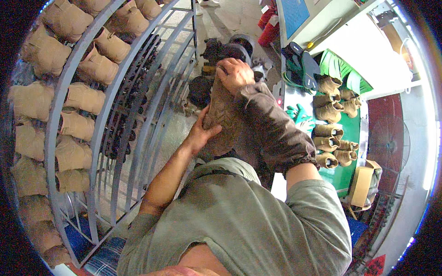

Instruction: The person takes boots one at a time from a table or a bin, brushes the soles using a stationary rotating brush machine, and places each finished boot onto a nearby rack.

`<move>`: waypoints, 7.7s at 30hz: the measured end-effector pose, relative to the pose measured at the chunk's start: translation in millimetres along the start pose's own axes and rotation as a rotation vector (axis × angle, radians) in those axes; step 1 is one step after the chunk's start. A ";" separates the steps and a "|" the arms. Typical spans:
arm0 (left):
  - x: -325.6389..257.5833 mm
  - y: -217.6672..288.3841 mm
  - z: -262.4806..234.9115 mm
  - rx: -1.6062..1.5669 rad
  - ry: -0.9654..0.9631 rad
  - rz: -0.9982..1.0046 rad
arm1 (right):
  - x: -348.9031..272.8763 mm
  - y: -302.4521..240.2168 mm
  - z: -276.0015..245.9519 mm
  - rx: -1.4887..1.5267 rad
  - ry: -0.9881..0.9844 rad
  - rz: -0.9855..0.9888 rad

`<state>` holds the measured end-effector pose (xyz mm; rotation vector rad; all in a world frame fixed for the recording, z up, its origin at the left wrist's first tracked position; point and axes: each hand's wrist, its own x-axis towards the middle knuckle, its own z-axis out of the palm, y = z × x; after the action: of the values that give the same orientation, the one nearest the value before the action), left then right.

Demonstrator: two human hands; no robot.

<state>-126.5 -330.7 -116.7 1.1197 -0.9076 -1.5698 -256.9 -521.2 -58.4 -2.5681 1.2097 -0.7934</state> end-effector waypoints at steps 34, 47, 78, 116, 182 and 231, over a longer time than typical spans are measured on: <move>-1.9 -68.6 42.1 -0.392 -0.097 0.067 | 8.4 -111.7 -61.0 -0.577 -0.672 0.289; -11.4 -61.6 46.6 -0.004 0.093 0.330 | 1.2 -93.6 -48.9 -0.422 -0.765 0.146; -47.6 25.5 103.8 -0.620 0.192 0.295 | -208.9 25.0 72.4 1.348 -0.659 0.362; -305.1 -168.3 -32.0 0.249 0.552 -0.256 | -289.0 -41.5 90.8 0.416 -0.873 0.114; -56.9 -14.0 59.5 0.518 0.328 0.042 | -41.0 -27.8 -35.1 0.113 0.043 0.300; -36.3 -56.0 20.1 0.611 0.174 0.266 | -78.2 -104.5 -59.2 -0.077 0.123 -0.207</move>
<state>-157.5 -280.7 -154.1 1.4552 -1.4006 -0.9788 -261.4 -391.1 1.5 -2.7778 1.0361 -0.9778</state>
